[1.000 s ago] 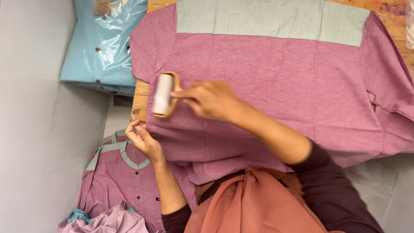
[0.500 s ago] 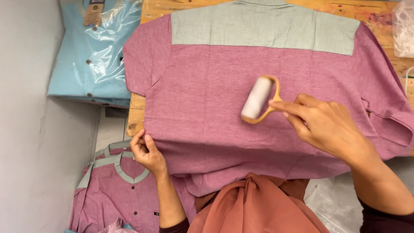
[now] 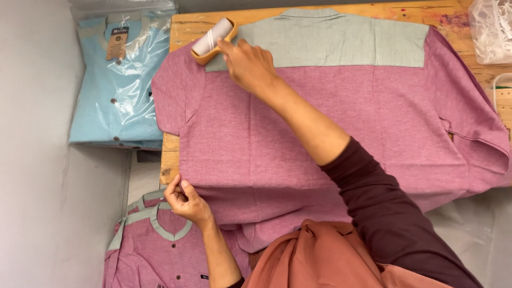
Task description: The person uses a lint roller to remove lint from a pink shirt laid on a wooden table. They roll the sticky roller over the sleeves, collar, and body of the shirt, then flip the shirt to clean the back and lower sections.
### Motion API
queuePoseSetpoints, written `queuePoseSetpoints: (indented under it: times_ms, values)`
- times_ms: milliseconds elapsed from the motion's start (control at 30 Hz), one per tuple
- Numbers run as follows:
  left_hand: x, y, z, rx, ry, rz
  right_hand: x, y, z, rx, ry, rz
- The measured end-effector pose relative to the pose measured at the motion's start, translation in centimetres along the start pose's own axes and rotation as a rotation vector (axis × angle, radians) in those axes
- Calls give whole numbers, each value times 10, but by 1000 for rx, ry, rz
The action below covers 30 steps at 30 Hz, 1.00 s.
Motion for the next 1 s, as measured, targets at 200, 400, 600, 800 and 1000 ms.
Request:
queuePoseSetpoints:
  times_ms: [200, 400, 600, 800, 1000]
  values:
    - [-5, 2, -8, 60, 20, 18, -105, -133, 21, -162, -72, 23]
    - [-7, 1, 0, 100, 39, 27, -228, -273, 83, 186, -385, -351]
    - [-4, 3, 0, 117, 42, 69, -232, -254, 119, 346, -485, -154]
    - [-5, 4, 3, 146, 49, 43, -151, -110, 145, 156, -314, 247]
    - [-5, 7, 7, 148, 57, 21, -149, -107, 148, 180, -224, 215]
Point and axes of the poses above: each hand's wrist, its own y-axis towards the middle knuckle, its own x-axis out of the palm, z = x × y, the point moved 8 cm from there along y, towards the middle knuckle, and after that the axes turned 11 degrees about z, right-handed, at the moved point
